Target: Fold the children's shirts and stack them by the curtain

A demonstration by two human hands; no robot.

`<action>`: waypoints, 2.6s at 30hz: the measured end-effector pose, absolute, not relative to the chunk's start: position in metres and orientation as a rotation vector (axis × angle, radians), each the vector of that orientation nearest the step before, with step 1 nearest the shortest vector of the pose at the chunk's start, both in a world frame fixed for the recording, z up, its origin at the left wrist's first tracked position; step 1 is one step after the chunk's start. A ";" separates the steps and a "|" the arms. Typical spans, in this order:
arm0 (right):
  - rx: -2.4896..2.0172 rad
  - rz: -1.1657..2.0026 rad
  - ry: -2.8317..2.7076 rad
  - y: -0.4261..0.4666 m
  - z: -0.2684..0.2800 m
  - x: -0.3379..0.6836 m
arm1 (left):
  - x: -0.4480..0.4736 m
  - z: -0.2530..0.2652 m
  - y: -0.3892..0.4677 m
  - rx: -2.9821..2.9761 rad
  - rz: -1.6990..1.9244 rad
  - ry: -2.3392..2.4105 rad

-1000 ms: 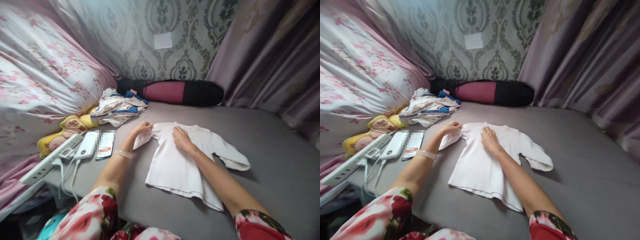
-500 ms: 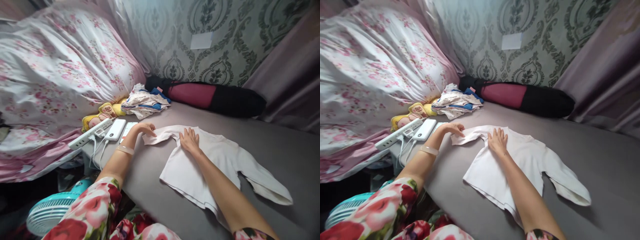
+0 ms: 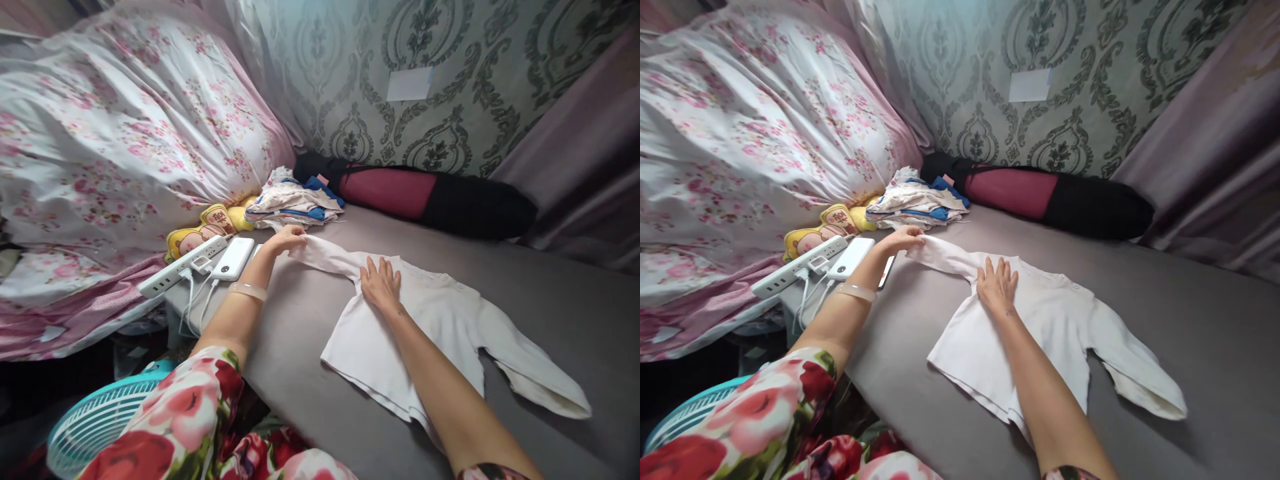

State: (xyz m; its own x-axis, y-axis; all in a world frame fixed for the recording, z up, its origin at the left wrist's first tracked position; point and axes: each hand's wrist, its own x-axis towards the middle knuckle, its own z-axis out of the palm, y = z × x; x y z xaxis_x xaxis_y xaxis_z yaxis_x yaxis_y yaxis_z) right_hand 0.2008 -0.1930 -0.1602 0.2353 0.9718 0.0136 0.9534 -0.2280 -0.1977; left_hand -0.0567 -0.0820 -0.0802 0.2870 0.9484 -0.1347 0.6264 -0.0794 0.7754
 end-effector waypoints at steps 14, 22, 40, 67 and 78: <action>-2.296 0.225 -1.822 -0.198 -0.156 0.197 | -0.032 -0.123 -0.072 2.330 0.268 1.922; -2.225 0.299 -1.771 -0.200 -0.155 0.196 | 0.009 -0.122 -0.086 2.567 0.376 2.058; -1.831 0.572 -1.017 -0.305 -0.104 0.357 | 0.180 -0.138 -0.158 2.858 0.183 0.475; -2.348 0.539 -0.530 -0.389 -0.148 0.472 | 0.256 -0.158 -0.201 2.733 0.292 0.155; -2.372 0.663 -0.655 -0.391 -0.127 0.452 | 0.285 -0.172 -0.213 2.746 0.390 0.263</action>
State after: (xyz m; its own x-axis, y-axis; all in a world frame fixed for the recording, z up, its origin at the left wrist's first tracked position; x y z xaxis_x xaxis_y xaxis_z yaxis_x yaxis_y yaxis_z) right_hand 0.4520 -0.3906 -0.1273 0.7554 0.5828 -0.2995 0.2918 -0.7085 -0.6426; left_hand 0.2852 -0.2131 -0.1715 0.9449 0.2288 0.2343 0.1315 -0.9203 0.3684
